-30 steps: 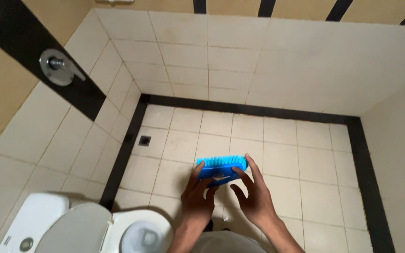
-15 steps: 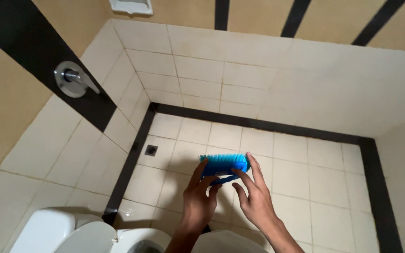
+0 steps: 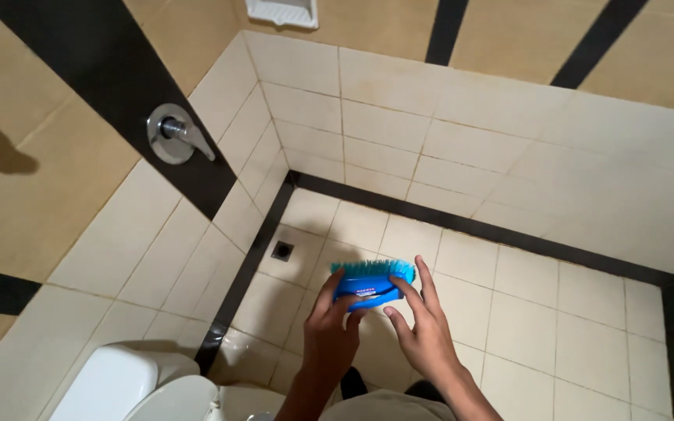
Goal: The person uses a blue scrub brush to clean the tiled walls of a bathroom. They scrub the wall above the toilet, the wall near the door hinge, and the wall above the sink.
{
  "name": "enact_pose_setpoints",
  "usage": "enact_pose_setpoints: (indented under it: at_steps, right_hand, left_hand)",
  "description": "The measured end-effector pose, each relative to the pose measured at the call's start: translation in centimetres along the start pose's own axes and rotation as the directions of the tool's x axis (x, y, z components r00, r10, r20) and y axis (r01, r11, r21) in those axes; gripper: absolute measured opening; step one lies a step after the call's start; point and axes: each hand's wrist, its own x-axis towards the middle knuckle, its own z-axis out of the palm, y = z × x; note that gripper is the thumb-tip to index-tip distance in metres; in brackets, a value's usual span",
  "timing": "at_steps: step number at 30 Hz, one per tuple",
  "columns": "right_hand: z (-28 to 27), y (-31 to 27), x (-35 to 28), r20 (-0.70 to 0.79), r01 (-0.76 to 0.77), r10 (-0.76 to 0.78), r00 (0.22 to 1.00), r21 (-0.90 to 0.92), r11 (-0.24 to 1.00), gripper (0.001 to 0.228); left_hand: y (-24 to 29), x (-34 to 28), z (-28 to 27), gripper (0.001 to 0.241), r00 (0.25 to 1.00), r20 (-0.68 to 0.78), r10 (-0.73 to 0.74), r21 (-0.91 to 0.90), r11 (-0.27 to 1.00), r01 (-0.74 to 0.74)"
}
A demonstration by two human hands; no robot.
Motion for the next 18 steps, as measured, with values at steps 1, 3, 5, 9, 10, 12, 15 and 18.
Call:
enact_pose_setpoints:
  at_steps: [1,3,5,9,10,12,15,18]
  right_hand:
    - [0.0,-0.3,0.6,0.011,-0.001,0.001,1.000,0.002,1.000,0.051]
    - [0.0,-0.9,2.3,0.127,-0.155,0.152,0.980,0.018,0.988,0.063]
    - [0.9,1.3,3.3,0.133,-0.053,0.055,0.990,-0.023,0.998,0.064]
    - [1.3,3.8,6.1,0.195,0.009,-0.001,0.981,-0.040,0.999,0.066]
    - [0.9,3.7,7.2,0.212,0.016,-0.008,0.977,-0.036,0.999,0.066]
    - [0.1,3.7,9.3,0.278,-0.123,0.106,0.955,0.042,0.992,0.072]
    - [0.1,6.9,12.0,0.308,0.052,-0.025,0.951,-0.080,0.995,0.072]
    - [-1.7,7.7,15.1,0.353,0.148,-0.120,0.928,-0.053,0.988,0.064]
  left_hand:
    - [-0.1,0.2,0.0,0.022,1.000,-0.003,-0.010,0.005,1.000,0.010]
    - [-0.2,1.3,0.1,0.024,0.995,0.038,-0.094,0.025,0.995,0.093]
    - [-1.1,2.0,0.8,0.024,0.995,0.025,-0.096,0.048,0.994,0.094]
    - [-1.6,4.0,2.3,0.023,0.986,0.037,-0.164,0.104,0.982,0.159]
    - [-1.6,4.6,2.7,0.023,0.984,0.024,-0.178,0.110,0.979,0.174]
    - [-1.7,5.8,3.7,0.022,0.985,0.017,-0.171,0.113,0.979,0.168]
    - [-1.7,7.5,5.7,0.021,0.978,-0.021,-0.208,0.099,0.973,0.209]
    - [-1.0,9.7,7.8,0.021,0.962,-0.068,-0.266,0.080,0.959,0.271]
